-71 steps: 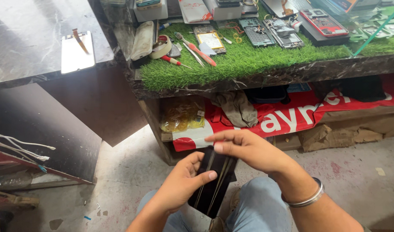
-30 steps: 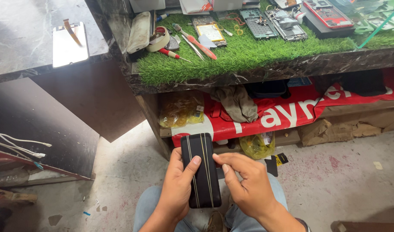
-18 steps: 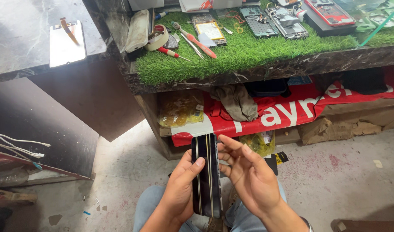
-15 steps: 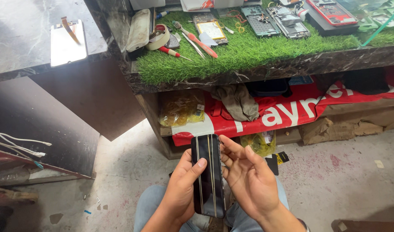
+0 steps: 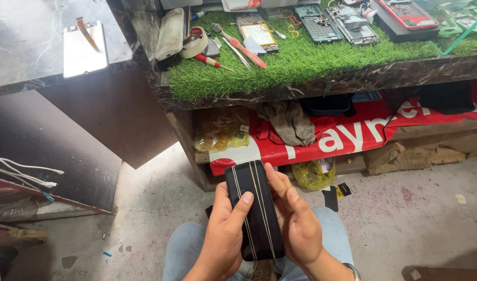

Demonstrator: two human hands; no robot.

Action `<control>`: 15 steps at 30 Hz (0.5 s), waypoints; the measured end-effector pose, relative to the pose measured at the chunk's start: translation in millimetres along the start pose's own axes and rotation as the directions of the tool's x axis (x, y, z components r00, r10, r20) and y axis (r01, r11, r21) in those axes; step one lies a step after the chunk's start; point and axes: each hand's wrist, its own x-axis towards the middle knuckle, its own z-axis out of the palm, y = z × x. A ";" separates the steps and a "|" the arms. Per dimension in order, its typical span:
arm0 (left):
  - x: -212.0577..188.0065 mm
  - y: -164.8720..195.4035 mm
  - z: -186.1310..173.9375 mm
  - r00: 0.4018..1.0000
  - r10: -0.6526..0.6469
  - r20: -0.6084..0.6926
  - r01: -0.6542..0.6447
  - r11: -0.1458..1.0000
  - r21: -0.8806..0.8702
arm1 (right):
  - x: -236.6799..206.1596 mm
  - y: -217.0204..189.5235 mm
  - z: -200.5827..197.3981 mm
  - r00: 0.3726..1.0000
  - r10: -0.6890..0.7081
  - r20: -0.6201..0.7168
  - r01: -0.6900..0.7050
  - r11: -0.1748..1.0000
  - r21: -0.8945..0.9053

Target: The person applies adhesive from a tube onto a phone midframe, then presses a screen onto the frame and aligns it. They then work on the phone's internal battery area, wipe components with a tissue, and press the assembled phone closed by hand at the repair counter.

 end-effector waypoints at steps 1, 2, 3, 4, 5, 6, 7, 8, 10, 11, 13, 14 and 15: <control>-0.7 0.4 0.9 1.000 0.003 0.005 -0.003 1.000 -0.005 | -1.1 1.1 -1.2 1.000 -0.023 0.003 0.023 0.999 -0.028; -0.6 1.2 1.9 1.000 0.006 0.012 -0.006 1.000 -0.011 | -1.3 2.2 -2.6 0.999 -0.046 0.005 0.047 0.997 -0.056; -0.7 1.9 2.7 1.000 0.013 0.015 -0.013 1.000 -0.006 | -1.7 3.1 -4.2 0.998 -0.063 0.013 0.064 0.996 -0.067; -1.1 2.9 3.3 1.000 0.019 0.017 -0.019 1.000 0.000 | -2.4 4.1 -5.8 0.997 -0.080 0.020 0.081 0.994 -0.077; -1.5 3.7 4.0 0.999 0.026 0.019 -0.026 1.000 0.005 | -3.0 5.1 -7.3 0.995 -0.097 0.028 0.099 0.991 -0.086; -1.1 4.7 4.9 1.000 0.026 0.012 -0.026 1.000 0.003 | -3.0 6.1 -8.9 0.994 -0.110 0.029 0.113 0.987 -0.113; -0.8 5.4 6.0 1.000 0.026 0.006 -0.026 1.000 0.000 | -3.3 6.6 -10.7 0.992 -0.123 0.030 0.126 0.982 -0.140; -1.2 5.9 7.0 1.000 0.025 -0.002 -0.025 1.000 -0.004 | -3.9 6.6 -12.7 0.990 -0.134 0.031 0.138 0.976 -0.168; -2.2 7.1 8.4 0.999 0.040 0.003 -0.040 0.999 0.010 | -4.5 5.8 -16.9 0.984 -0.174 0.047 0.180 0.945 -0.273; -2.3 8.0 8.9 0.999 0.049 0.005 -0.049 0.999 0.017 | -4.2 5.6 -18.3 0.979 -0.193 0.058 0.201 0.924 -0.324; -2.7 8.8 9.9 0.999 0.039 -0.010 -0.039 0.999 0.010 | -4.1 5.1 -19.8 0.956 -0.276 0.095 0.289 0.842 -0.456; -2.2 9.6 9.8 0.999 0.035 -0.018 -0.035 0.999 0.007 | -3.5 5.1 -19.7 0.942 -0.315 0.118 0.329 0.790 -0.517; -2.2 10.2 9.4 0.999 0.039 -0.017 -0.039 0.999 0.004 | -3.9 4.6 -19.7 0.931 -0.337 0.138 0.354 0.752 -0.555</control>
